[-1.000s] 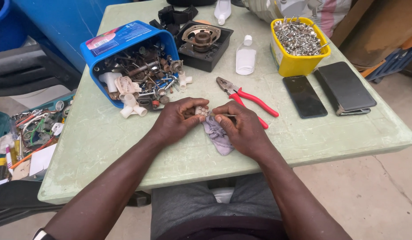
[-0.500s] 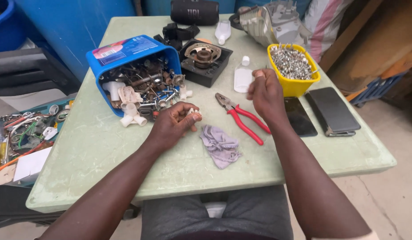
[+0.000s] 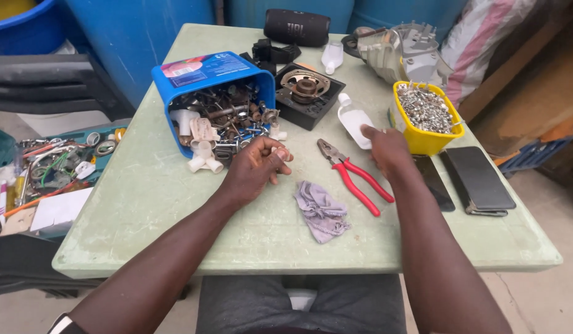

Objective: Cleaning a small metal bearing with a cloth and liquid, then sorting through a bin of small mechanical parts.

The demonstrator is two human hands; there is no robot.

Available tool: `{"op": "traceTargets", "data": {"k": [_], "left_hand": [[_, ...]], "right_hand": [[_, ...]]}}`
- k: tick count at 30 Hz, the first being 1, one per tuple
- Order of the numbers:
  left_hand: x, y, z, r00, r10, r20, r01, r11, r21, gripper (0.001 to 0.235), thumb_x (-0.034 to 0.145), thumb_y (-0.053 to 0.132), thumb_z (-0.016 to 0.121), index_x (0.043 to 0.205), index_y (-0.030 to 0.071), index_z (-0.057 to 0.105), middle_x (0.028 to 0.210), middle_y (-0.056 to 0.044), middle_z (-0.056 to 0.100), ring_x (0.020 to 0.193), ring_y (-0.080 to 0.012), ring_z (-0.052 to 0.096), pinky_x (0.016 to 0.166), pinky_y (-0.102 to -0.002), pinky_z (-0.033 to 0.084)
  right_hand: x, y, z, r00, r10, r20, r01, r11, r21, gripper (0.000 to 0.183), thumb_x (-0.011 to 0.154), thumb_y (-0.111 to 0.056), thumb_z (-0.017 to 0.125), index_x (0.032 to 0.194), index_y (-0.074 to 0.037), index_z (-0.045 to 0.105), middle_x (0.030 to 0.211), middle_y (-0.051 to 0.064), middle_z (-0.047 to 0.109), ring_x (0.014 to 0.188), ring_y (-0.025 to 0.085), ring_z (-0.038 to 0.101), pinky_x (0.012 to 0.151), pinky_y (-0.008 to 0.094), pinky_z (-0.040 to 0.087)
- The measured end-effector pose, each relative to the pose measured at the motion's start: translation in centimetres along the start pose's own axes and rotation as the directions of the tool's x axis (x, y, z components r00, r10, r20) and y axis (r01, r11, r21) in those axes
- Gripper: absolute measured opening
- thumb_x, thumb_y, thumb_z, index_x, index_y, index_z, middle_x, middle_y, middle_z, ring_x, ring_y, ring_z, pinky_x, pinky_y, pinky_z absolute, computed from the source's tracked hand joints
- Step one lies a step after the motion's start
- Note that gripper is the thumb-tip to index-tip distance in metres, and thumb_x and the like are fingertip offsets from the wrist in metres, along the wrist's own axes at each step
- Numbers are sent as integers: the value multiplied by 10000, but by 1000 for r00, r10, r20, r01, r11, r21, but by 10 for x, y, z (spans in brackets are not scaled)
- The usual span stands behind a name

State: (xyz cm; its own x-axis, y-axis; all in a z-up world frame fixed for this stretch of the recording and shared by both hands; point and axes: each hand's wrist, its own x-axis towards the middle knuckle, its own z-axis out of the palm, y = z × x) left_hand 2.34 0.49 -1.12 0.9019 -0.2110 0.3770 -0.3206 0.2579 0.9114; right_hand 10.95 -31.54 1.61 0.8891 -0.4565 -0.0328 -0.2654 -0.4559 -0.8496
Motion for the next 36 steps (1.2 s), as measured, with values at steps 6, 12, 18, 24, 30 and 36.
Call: {"op": "traceTargets", "data": {"k": [6,12,18,24,30,36], "left_hand": [[-2,7,6,1000,-13,-15,13,1000,-18,289,1023,132,613,1269,-17,594,904,-177,727,648,-192,770,426,-197,545],[-5,10,6,993,88,81,-96,990,105,458,982,149,590,1423,25,592,869,-150,720,608,-138,723,510,-234,557],[-12,13,11,983,94,158,-113,987,117,556,975,189,609,1514,63,563,890,-149,736,606,-122,708,598,-260,578],[-10,12,10,976,43,213,-68,991,111,574,962,184,616,1519,77,528,838,-119,702,605,-133,698,653,-305,585],[-11,10,5,979,-14,204,-54,945,323,544,966,215,628,1499,137,548,888,-127,644,693,-197,691,698,-375,574],[-9,10,1,980,-7,198,-64,934,351,435,999,189,596,1427,109,590,961,-179,723,738,-226,735,686,-375,599]], "right_hand": [[-157,-6,-50,977,-96,191,3,900,436,402,1083,-361,586,1359,-70,607,517,82,461,297,186,429,326,243,326],[-169,21,-47,901,-126,416,-153,804,575,498,1001,-326,548,1406,-40,584,709,94,594,421,104,465,303,221,338],[-163,30,-41,889,-169,426,-131,797,590,494,969,-328,565,1365,-33,585,557,26,457,389,103,400,302,200,302],[-171,25,-39,925,-123,360,-120,805,581,401,981,-273,615,1319,-57,625,585,22,473,430,103,451,302,215,318],[-173,22,-40,931,-100,352,-141,791,596,319,1011,-249,647,1273,-69,628,586,7,450,434,100,430,298,206,292],[-184,10,-42,949,-82,304,-138,759,636,349,999,-283,697,1260,-56,653,640,0,460,473,83,446,309,200,286]]}}
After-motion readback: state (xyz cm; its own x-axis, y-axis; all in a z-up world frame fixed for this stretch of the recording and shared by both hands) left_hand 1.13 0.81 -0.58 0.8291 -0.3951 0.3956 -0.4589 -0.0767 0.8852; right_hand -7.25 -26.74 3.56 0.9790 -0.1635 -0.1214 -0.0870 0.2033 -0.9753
